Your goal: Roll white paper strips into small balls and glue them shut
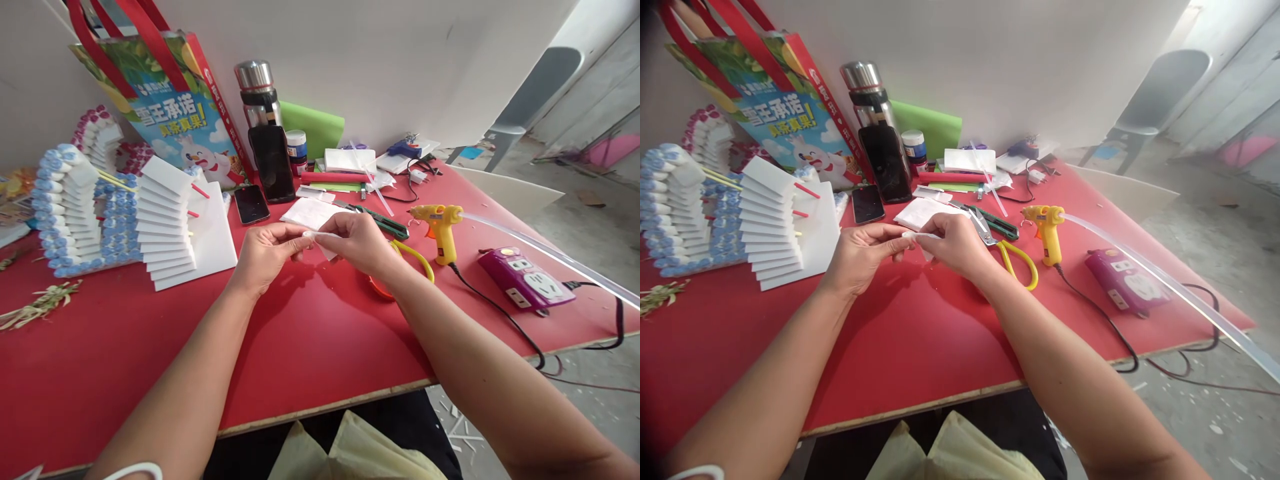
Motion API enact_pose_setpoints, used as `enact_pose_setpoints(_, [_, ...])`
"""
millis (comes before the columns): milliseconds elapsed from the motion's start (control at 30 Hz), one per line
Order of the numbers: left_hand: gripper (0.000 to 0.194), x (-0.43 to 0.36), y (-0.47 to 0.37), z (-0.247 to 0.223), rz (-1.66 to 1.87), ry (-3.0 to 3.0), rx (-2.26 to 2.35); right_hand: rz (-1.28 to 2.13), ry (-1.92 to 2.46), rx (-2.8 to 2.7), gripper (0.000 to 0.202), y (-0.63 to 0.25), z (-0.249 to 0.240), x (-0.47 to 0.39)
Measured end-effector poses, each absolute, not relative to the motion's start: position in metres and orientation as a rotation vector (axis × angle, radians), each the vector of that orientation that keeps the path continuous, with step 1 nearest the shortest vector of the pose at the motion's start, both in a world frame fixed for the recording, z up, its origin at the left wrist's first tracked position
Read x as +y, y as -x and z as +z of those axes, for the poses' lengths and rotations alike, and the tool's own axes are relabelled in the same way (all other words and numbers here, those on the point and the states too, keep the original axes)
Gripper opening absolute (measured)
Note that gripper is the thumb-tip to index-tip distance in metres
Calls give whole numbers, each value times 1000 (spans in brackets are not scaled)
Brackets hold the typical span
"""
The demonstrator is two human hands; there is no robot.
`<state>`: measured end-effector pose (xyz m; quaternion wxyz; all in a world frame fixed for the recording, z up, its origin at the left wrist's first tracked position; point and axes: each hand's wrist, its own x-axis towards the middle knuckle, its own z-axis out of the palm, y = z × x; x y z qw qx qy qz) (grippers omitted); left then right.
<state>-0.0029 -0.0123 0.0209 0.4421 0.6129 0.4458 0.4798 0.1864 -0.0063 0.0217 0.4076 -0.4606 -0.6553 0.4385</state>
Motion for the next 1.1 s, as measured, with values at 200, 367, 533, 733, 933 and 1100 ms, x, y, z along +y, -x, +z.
enact_pose_setpoints(200, [25,-14,0,22,1286,-1514,1143,651,1171,-1766,16,-177,25,-17])
enact_pose_setpoints(367, [23,-14,2,23,1304,-1549,1152,709,1118,-1797,17,-179,26,-18])
enact_pose_setpoints(533, [28,-13,4,22,1255,-1515,1128,687,1029,-1874,13,-184,25,-16])
enact_pose_setpoints(733, [33,-13,6,21,1173,-1546,1091,733,1007,-1906,18,-188,26,-15])
enact_pose_setpoints(933, [29,-15,2,21,1238,-1592,1077,689,1084,-1902,16,-185,25,-15])
enact_pose_setpoints(1100, [33,-17,-3,18,1214,-1494,1177,608,1097,-1942,11,-187,26,-15])
